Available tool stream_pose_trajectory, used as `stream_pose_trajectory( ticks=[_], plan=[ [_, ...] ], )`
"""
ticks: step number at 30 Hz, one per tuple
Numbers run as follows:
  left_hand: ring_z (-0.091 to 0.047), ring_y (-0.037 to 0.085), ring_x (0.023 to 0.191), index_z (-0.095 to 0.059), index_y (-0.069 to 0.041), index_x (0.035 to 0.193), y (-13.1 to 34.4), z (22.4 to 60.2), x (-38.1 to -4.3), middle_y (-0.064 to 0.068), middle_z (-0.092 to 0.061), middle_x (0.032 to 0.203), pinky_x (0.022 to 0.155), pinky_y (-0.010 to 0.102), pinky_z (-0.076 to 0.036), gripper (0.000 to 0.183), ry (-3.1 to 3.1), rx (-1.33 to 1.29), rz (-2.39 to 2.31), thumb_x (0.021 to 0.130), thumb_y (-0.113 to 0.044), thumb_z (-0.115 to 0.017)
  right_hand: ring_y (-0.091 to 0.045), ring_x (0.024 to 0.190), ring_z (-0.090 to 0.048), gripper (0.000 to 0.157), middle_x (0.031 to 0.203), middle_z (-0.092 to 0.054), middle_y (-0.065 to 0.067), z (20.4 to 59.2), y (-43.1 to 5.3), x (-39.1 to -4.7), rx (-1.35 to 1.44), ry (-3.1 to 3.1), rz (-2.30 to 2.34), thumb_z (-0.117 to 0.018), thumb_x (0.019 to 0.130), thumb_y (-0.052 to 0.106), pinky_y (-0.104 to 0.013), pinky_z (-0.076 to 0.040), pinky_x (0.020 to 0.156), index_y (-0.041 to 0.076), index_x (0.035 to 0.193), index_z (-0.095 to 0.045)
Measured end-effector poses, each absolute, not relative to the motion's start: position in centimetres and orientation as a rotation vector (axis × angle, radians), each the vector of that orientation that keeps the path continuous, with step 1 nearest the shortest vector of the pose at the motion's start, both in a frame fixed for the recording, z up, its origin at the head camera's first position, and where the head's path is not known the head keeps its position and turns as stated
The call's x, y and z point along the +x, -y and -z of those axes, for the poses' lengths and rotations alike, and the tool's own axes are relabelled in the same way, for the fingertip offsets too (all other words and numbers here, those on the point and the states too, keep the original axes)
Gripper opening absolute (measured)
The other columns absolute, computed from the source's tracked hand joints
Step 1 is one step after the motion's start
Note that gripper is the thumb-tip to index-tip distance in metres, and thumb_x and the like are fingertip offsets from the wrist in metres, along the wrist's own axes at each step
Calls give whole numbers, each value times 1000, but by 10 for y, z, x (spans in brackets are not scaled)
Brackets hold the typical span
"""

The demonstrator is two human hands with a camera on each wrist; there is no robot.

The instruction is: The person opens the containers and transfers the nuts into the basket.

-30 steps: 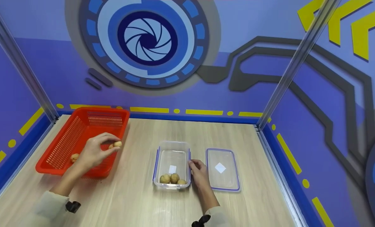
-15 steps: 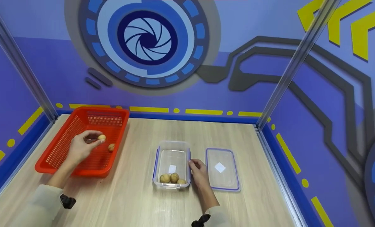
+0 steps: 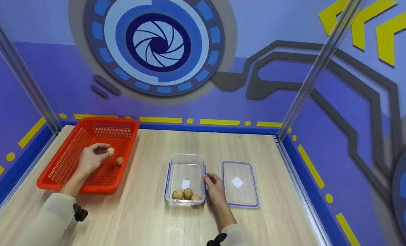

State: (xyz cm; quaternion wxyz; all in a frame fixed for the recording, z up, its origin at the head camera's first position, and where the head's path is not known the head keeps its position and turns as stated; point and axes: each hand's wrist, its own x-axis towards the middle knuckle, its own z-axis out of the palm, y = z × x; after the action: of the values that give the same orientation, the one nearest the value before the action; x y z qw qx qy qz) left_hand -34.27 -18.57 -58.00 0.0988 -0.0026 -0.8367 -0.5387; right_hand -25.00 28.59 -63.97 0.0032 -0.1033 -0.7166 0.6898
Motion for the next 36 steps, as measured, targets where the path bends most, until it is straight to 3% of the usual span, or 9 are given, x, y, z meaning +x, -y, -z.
stream_pose_trajectory(
  ticks=[3, 11, 28, 36],
  plan=[
    [-70, 34, 112, -71, 4, 124, 186, 583, -344, 22, -73, 120, 93, 30, -58, 32, 2485, 7, 1602, 95, -7, -80, -41, 121, -56, 41, 131, -60, -31, 644, -286, -250, -350, 2247, -2146, -60, 108, 19, -47, -57, 93, -13, 133, -59],
    [-71, 37, 111, -73, 2, 123, 188, 583, -344, 21, -74, 117, 99, 49, -56, 32, 2536, 49, 1532, 96, -13, -81, -33, 117, -61, 45, 131, -63, -24, 658, -287, -254, -353, 2199, -2164, -63, 108, 29, -40, -59, 88, -7, 135, -62],
    [-67, 37, 118, -67, 2, 135, 185, 581, -344, 23, -70, 129, 102, 50, -55, 45, 2596, 102, 1476, 98, -23, -79, -37, 121, -59, 42, 133, -61, -26, 655, -290, -256, -322, 2201, -2146, -63, 108, 26, -43, -58, 91, -8, 133, -62],
    [-63, 36, 121, -65, 0, 137, 180, 583, -342, 20, -66, 131, 104, 51, -52, 47, 2591, -2, 1381, 99, -24, -78, -39, 124, -58, 44, 135, -60, -30, 653, -289, -253, -312, 2219, -2151, -61, 109, 25, -48, -58, 95, -11, 134, -59]
  ],
)
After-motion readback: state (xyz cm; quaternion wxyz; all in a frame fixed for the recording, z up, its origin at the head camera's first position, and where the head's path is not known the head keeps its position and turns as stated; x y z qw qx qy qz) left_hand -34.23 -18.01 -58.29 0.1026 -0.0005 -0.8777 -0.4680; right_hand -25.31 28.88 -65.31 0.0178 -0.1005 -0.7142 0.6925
